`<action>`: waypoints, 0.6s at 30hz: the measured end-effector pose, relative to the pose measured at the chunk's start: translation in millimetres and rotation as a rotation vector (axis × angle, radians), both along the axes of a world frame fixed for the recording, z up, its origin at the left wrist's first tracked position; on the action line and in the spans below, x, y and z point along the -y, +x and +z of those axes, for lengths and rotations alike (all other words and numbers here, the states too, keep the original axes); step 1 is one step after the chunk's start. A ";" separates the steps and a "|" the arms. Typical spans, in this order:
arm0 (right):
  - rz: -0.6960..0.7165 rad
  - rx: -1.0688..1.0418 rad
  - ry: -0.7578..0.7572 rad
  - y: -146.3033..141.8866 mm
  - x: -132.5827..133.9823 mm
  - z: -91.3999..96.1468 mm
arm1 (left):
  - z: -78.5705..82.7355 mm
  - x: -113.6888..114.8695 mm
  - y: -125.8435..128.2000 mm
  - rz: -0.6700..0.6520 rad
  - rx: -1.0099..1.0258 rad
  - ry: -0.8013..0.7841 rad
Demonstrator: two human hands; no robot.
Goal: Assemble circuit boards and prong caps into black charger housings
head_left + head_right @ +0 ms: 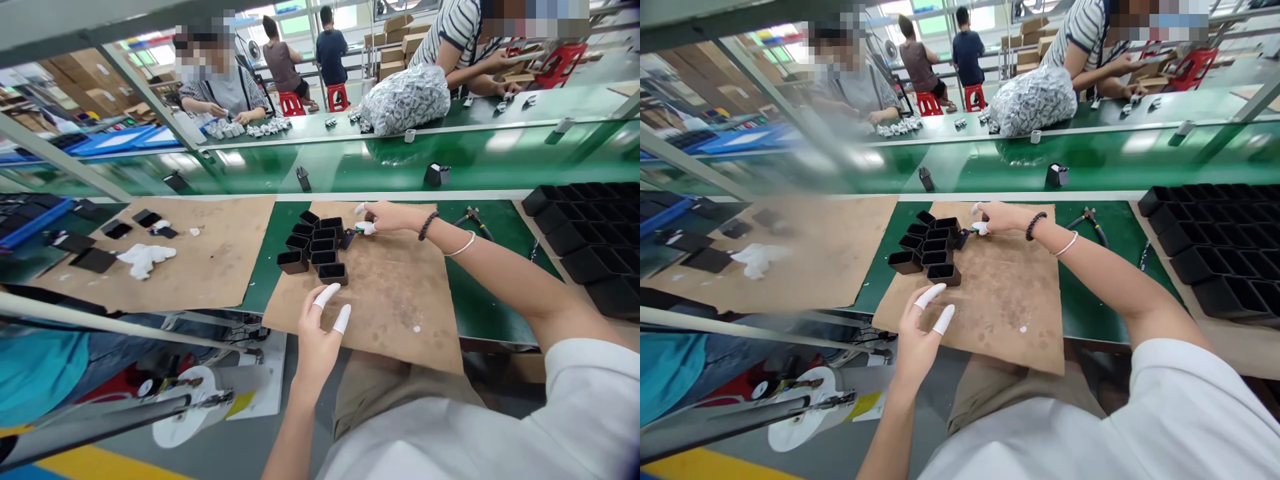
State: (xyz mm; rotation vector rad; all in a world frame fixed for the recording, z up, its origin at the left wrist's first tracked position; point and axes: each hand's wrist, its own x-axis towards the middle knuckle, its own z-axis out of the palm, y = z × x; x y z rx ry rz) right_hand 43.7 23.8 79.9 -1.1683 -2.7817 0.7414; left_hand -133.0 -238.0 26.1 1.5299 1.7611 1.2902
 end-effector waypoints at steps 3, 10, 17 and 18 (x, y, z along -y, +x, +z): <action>-0.103 -0.129 -0.360 24.6 3.7 5.5 | -4.2 3.0 -2.0 0.020 0.016 0.015; -0.388 -0.008 0.113 61.7 21.6 7.5 | -22.9 -22.1 3.3 0.176 -0.213 0.252; -0.128 0.265 0.203 36.7 57.4 6.0 | -12.4 -33.1 4.7 0.208 -0.444 0.273; -0.124 0.286 0.225 31.2 59.4 4.6 | -10.0 -32.1 7.8 0.169 -0.430 0.270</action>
